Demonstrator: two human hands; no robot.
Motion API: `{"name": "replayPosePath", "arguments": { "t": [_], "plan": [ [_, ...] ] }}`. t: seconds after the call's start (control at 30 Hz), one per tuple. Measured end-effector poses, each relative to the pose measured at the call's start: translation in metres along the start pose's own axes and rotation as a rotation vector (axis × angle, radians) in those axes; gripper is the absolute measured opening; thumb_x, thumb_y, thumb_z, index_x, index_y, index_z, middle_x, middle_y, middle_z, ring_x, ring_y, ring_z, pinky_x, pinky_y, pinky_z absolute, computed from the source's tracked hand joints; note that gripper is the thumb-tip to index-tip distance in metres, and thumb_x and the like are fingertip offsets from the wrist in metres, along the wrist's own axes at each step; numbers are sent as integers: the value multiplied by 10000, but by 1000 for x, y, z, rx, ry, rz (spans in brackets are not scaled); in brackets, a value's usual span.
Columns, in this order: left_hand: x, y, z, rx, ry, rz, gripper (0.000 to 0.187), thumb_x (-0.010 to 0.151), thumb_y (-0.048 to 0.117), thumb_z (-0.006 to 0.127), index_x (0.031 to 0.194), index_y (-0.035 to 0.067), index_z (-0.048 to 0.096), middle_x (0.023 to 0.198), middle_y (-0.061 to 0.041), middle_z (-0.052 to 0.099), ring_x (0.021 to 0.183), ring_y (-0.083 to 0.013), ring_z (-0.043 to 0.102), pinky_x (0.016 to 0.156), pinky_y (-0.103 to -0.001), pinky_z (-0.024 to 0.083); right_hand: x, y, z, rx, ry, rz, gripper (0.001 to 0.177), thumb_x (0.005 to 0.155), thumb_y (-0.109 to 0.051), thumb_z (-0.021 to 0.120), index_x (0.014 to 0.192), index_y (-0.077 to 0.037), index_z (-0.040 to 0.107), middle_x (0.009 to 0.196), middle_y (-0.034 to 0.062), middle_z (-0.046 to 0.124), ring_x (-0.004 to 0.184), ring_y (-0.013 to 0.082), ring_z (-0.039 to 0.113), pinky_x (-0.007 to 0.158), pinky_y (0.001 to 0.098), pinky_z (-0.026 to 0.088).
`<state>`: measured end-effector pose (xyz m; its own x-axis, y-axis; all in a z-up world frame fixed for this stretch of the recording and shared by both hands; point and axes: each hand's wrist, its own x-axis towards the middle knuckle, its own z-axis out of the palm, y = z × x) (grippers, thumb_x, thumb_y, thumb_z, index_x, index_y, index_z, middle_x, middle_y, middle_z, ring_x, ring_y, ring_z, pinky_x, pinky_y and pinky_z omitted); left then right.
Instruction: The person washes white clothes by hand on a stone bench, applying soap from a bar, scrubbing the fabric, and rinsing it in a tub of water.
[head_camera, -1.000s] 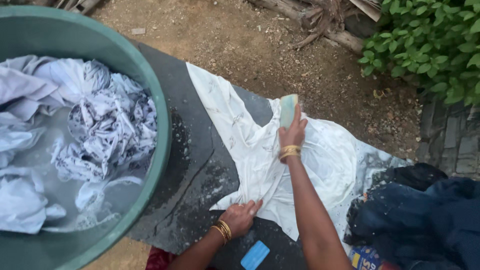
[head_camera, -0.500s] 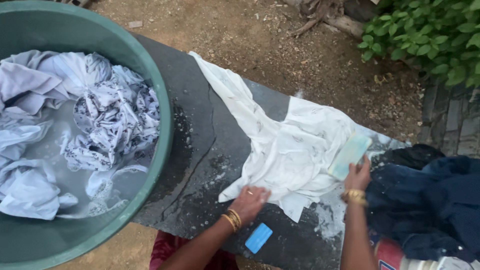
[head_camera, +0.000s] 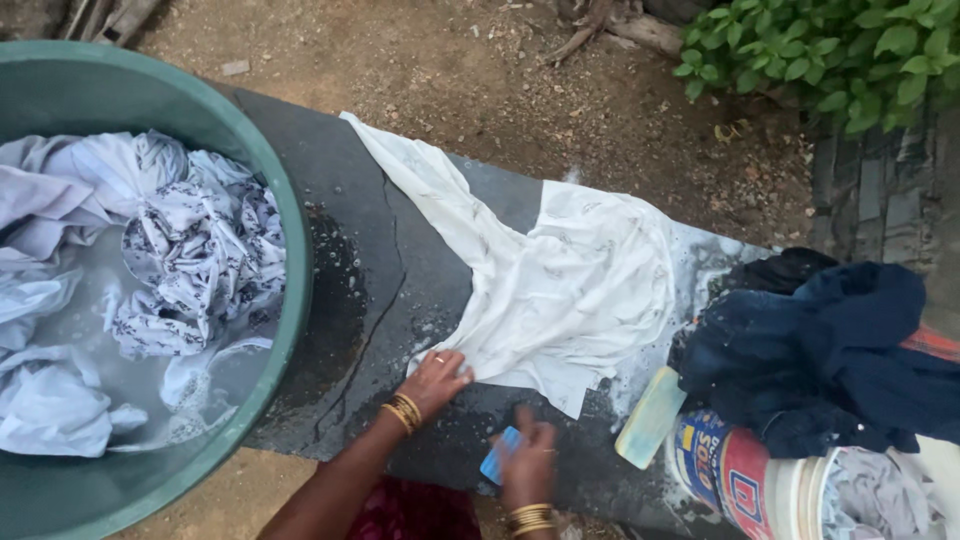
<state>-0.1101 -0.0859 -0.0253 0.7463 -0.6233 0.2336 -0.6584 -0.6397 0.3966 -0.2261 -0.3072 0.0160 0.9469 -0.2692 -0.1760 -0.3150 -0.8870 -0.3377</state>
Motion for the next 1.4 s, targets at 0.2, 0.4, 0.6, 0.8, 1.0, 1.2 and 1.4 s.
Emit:
{"name": "replayPosePath", "arguments": {
  "t": [0.2, 0.4, 0.6, 0.8, 1.0, 1.2, 1.4],
  "plan": [
    [-19, -11, -27, 26, -46, -78, 212, 912, 190, 558, 1103, 179, 648, 1079, -102, 573, 1053, -320, 575, 888, -458, 464, 4, -3, 33, 188, 206, -255, 590, 704, -106, 705, 1280, -56, 588, 1159, 181, 551, 1015, 365, 608, 859, 467, 531],
    [8, 45, -74, -327, 118, -317, 399, 792, 4, 625, 1118, 207, 732, 959, -52, 599, 961, -272, 583, 857, -419, 473, 89, 23, 5, 1848, -342, 524, 391, 894, -328, 540, 1175, -75, 640, 1015, 132, 698, 810, 268, 637, 713, 466, 582],
    [3, 76, -107, -233, 346, -280, 334, 672, -50, 643, 897, 172, 755, 981, -36, 640, 1037, -272, 598, 888, -436, 466, 188, 36, 22, 1987, -372, 624, 316, 1064, -425, 633, 1102, -112, 637, 947, 45, 659, 820, 221, 647, 680, 391, 589],
    [-25, 101, -22, -763, 469, -886, 123, 904, 12, 650, 992, 83, 698, 1055, -104, 578, 929, -224, 644, 775, -409, 567, 171, 41, -29, 1344, 13, 499, 194, 948, -216, 636, 1064, -63, 662, 846, 99, 630, 660, 257, 630, 517, 439, 525],
    [9, 160, 113, -2259, 559, -1291, 395, 923, 83, 643, 1291, -32, 555, 1159, -210, 693, 1033, -338, 714, 935, -441, 622, 93, 58, -71, 1797, -144, 512, 286, 957, -317, 618, 1086, -62, 643, 858, 125, 661, 645, 271, 615, 491, 375, 523],
    [129, 90, 161, -2852, 885, -649, 569, 1019, 373, 472, 1471, 29, 506, 1410, -162, 621, 1280, -334, 583, 1087, -501, 473, 43, 102, -90, 1846, -122, 515, 255, 988, -277, 606, 1062, -33, 592, 896, 145, 670, 695, 259, 663, 535, 369, 533],
    [153, 42, 116, -2875, 569, -442, 613, 1004, 432, 472, 1470, 36, 500, 1410, -168, 594, 1280, -337, 552, 1084, -499, 453, 76, 79, -102, 1418, 32, 593, 258, 987, -234, 555, 1163, -47, 584, 992, 168, 646, 747, 292, 637, 639, 414, 528]
  ]
}}
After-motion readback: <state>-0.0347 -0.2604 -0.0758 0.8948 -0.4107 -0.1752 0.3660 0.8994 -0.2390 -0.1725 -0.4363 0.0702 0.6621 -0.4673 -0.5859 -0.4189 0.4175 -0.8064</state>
